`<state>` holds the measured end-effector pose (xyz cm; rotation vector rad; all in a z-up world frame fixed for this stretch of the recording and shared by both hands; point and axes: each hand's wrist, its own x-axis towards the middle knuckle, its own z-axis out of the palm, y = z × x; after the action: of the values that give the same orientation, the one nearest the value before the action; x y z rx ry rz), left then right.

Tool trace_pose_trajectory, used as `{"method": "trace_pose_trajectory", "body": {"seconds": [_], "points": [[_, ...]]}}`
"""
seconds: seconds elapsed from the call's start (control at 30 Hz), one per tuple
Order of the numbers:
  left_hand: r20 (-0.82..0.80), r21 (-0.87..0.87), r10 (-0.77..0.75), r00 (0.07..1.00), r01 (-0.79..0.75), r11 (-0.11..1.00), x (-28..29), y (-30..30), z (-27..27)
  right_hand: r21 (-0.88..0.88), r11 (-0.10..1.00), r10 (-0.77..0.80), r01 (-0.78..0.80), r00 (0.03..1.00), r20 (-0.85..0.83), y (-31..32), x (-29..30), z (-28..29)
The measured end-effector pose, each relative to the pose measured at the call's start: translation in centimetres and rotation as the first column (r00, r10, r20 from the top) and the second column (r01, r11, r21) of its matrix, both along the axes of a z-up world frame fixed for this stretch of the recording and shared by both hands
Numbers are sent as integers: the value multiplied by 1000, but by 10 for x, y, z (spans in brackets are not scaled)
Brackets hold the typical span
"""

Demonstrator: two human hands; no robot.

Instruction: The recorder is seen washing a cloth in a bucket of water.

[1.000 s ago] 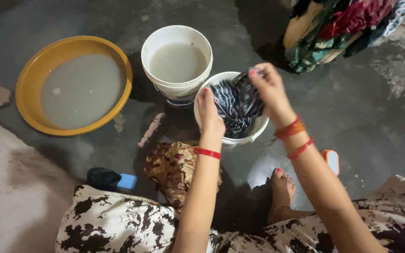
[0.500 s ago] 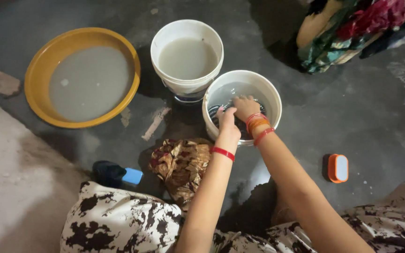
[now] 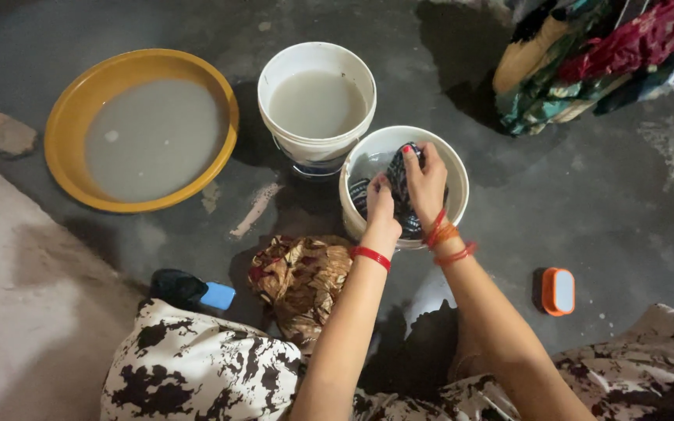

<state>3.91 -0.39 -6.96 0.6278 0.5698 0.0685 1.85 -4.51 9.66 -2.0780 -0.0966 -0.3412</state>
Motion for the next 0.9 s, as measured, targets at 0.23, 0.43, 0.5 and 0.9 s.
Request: {"method": "trace_pose_trajectory", "body": {"seconds": [0.23, 0.43, 0.5, 0.9], "points": [[73, -735, -7, 997, 59, 675, -35, 20, 65, -368, 916, 201, -158, 976, 80, 29, -41, 26], [55, -297, -50, 997, 64, 953, -24, 15, 49, -629, 777, -57, -1, 996, -71, 26, 21, 11], [51, -315, -31, 998, 45, 948, -25, 15, 54, -613, 790, -45, -4, 997, -64, 22, 24, 7], [371, -539, -86, 925, 290, 791, -27, 17, -34, -612, 766, 142, -197, 980, -138, 43, -61, 61]]}}
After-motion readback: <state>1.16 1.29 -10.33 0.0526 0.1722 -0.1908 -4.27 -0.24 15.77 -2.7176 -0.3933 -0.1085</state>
